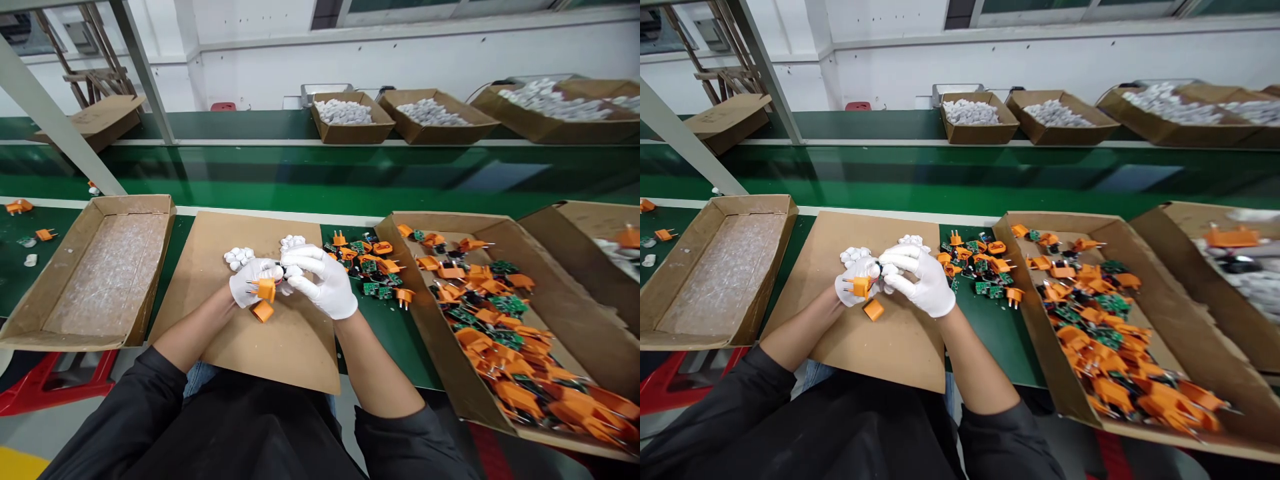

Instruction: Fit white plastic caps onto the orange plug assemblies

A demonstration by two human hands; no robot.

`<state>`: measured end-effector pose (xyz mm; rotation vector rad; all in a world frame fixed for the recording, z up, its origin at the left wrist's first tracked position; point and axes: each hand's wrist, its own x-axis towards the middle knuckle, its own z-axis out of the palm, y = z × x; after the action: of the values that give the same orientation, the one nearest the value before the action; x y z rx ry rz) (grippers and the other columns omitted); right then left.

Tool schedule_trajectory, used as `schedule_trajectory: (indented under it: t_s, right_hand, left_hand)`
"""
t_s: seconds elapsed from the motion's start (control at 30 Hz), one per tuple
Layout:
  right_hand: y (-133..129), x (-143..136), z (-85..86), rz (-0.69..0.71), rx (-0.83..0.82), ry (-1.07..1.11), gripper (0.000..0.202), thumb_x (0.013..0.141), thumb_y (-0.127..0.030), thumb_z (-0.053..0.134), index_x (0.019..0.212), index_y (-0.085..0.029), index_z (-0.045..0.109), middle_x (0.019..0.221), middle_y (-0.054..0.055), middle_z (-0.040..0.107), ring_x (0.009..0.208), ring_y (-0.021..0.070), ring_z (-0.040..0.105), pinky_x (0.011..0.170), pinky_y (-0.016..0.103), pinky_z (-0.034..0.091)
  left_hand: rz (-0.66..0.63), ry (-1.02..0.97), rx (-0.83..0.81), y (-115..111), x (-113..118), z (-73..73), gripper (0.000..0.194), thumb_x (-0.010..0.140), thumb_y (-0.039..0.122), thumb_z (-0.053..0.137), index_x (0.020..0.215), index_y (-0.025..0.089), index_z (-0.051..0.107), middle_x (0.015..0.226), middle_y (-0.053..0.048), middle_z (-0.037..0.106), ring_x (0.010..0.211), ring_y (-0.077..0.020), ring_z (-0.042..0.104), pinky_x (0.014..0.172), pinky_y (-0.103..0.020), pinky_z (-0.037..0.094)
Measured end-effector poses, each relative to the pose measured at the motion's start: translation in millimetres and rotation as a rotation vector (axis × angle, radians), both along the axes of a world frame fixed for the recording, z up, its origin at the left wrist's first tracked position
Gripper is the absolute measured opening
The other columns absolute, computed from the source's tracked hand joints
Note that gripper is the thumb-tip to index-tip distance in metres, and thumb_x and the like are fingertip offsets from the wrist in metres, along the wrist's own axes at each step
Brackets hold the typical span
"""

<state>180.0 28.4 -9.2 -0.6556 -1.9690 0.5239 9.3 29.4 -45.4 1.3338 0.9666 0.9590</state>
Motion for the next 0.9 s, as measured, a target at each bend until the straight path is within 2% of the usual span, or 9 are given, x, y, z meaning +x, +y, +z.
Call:
schedule_trajectory:
  t_s: [0.1, 0.2, 0.3, 0.4, 0.5, 0.67, 0.77, 0.9]
  right_hand:
    - [-1.0, -1.1, 4.9, -0.083, 0.050, -0.086, 0.018, 0.091, -0.035, 0.055, 0.097, -0.034, 0.072, 0.090, 0.002, 0.073, 0.092, 0.0233, 0.069, 0.085, 0.043, 0.058]
    - [1.8, 1.2, 3.9, -0.044, 0.087, -0.076, 0.025, 0.093, -0.036, 0.051, 0.109, -0.033, 0.070, 0.103, 0.004, 0.074, 0.103, 0.0245, 0.069, 0.093, 0.046, 0.056]
    - [5.3, 4.5, -0.9, 0.065, -0.005, -0.001, 0.033, 0.095, -0.040, 0.046, 0.117, -0.029, 0.069, 0.120, 0.005, 0.071, 0.114, 0.0247, 0.065, 0.101, 0.048, 0.052]
    - [5.9, 4.0, -4.8, 0.087, -0.128, 0.098, 0.025, 0.093, -0.036, 0.053, 0.109, -0.032, 0.073, 0.114, 0.003, 0.074, 0.111, 0.0241, 0.068, 0.104, 0.050, 0.049]
    - [3.9, 0.9, -5.6, 0.073, -0.168, 0.165, 0.018, 0.088, -0.031, 0.063, 0.101, -0.033, 0.075, 0.107, 0.001, 0.076, 0.107, 0.0243, 0.069, 0.104, 0.052, 0.048]
    - [1.7, 0.5, -2.7, 0.044, -0.259, 0.144, 0.016, 0.087, -0.033, 0.063, 0.095, -0.029, 0.076, 0.110, 0.003, 0.075, 0.110, 0.0237, 0.067, 0.107, 0.051, 0.045]
    - [-0.2, -0.7, -0.6, 0.110, -0.360, 0.188, 0.013, 0.086, -0.035, 0.065, 0.095, -0.030, 0.074, 0.111, 0.002, 0.074, 0.110, 0.0224, 0.066, 0.111, 0.052, 0.040]
    - [-4.1, -6.5, 0.7, 0.157, -0.408, 0.332, 0.007, 0.085, -0.033, 0.067, 0.091, -0.030, 0.070, 0.103, 0.001, 0.074, 0.106, 0.0205, 0.066, 0.108, 0.050, 0.041]
  left_hand:
    - [-0.102, 0.025, 0.015, -1.8, -4.6, 15.0, 0.053, 0.065, 0.075, 0.057, 0.054, 0.023, 0.056, 0.056, -0.004, 0.059, 0.055, -0.0179, 0.057, 0.055, -0.035, 0.049]
    - [-0.056, 0.155, 0.135, -0.2, -9.3, 27.3, 0.055, 0.071, 0.075, 0.052, 0.056, 0.022, 0.062, 0.056, -0.004, 0.061, 0.055, -0.0161, 0.055, 0.057, -0.033, 0.047]
    - [0.000, 0.254, 0.220, 1.2, -12.3, 34.3, 0.056, 0.074, 0.072, 0.051, 0.063, 0.020, 0.069, 0.060, -0.005, 0.067, 0.057, -0.0162, 0.059, 0.058, -0.031, 0.047]
    - [0.046, 0.295, 0.252, -0.5, -12.8, 38.6, 0.055, 0.071, 0.071, 0.057, 0.063, 0.018, 0.070, 0.058, -0.003, 0.067, 0.058, -0.0155, 0.059, 0.057, -0.029, 0.046]
    - [0.091, 0.383, 0.258, -2.9, -12.0, 41.1, 0.051, 0.067, 0.068, 0.064, 0.060, 0.018, 0.067, 0.055, -0.001, 0.063, 0.058, -0.0142, 0.056, 0.056, -0.027, 0.044]
    - [0.161, 0.527, 0.312, -4.0, -11.0, 39.5, 0.044, 0.064, 0.061, 0.072, 0.060, 0.017, 0.066, 0.057, 0.001, 0.061, 0.058, -0.0129, 0.053, 0.061, -0.028, 0.041]
    - [0.172, 0.590, 0.425, -5.2, -10.4, 36.6, 0.039, 0.065, 0.056, 0.075, 0.066, 0.018, 0.069, 0.061, 0.001, 0.064, 0.060, -0.0128, 0.057, 0.065, -0.029, 0.043]
    - [0.262, 0.626, 0.654, -8.2, -9.6, 31.8, 0.036, 0.064, 0.054, 0.077, 0.067, 0.019, 0.070, 0.059, 0.002, 0.064, 0.059, -0.0121, 0.057, 0.068, -0.030, 0.044]
